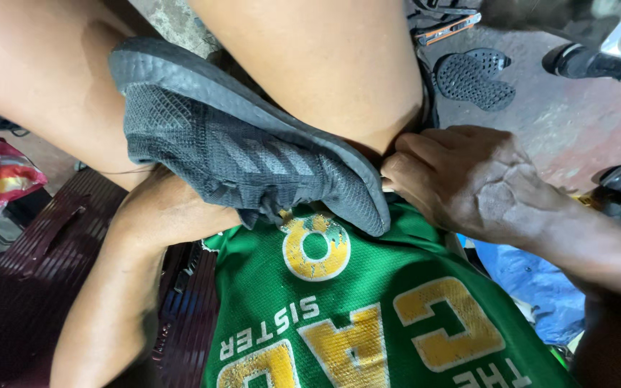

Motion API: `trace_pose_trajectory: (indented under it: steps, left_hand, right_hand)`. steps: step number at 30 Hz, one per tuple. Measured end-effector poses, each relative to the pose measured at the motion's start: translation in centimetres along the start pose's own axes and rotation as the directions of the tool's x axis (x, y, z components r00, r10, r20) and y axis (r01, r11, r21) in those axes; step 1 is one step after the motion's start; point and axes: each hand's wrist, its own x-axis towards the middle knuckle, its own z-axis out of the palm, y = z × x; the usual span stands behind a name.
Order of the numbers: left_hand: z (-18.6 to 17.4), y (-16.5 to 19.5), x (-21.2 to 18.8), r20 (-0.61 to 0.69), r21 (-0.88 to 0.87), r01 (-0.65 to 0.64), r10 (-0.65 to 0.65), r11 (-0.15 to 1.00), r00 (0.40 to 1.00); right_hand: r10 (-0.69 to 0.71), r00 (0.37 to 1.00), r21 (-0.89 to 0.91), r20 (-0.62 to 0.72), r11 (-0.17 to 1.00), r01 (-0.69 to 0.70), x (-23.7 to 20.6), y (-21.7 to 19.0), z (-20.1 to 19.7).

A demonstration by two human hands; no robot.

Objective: The person sits on the floor and sews the sole of a black sneaker using a needle and thread. They repeatedly push the needle through the shoe's sole and pull the thread to stitch the sole to the upper.

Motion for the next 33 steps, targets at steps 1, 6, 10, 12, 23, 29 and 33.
trace_pose_trajectory:
  steps: [1,6,10,12,23,29,33]
  left_hand:
    - [0.1,-0.2,0.0,-0.001,0.066,-0.041,0.041,0.997,0.999]
    - [0.1,-1.0,-0.1,0.066,0.328,-0.123,0.107,0.937,0.992]
    - [0.0,-1.1,-0.2,0.177,0.519,-0.332,0.281,0.788,0.943]
    - [0.0,-1.0,-0.1,0.021,0.256,-0.174,0.174,0.951,0.984]
    - [0.3,-1.8,-0.4,0.113,0.255,-0.113,0.087,0.96,0.99]
    - [-3.2,2.4,-1.8,-0.042,0.15,0.332,-0.329,0.931,0.943]
    - [-6.4,9.1,-3.6,-0.279,0.322,0.54,-0.468,0.777,0.839]
  right_hand:
    - [0.012,1.0,-0.005,0.002,1.0,-0.012,-0.1,0.2,0.1]
    - [-0.018,0.998,-0.067,-0.064,0.998,0.014,-0.8,1.1,0.8]
    - [0.01,0.995,-0.121,-0.095,0.992,-0.022,-0.8,1.5,1.0]
    - [0.005,0.993,-0.136,-0.115,0.991,-0.021,-0.7,1.5,1.1]
    - [0.089,0.99,-0.128,-0.11,0.986,-0.103,-0.9,1.1,1.5]
    - [0.041,0.999,-0.092,0.031,0.995,-0.038,-1.2,1.3,0.1]
    - [-0.01,1.0,-0.091,-0.012,0.996,0.009,-1.0,0.6,-1.3]
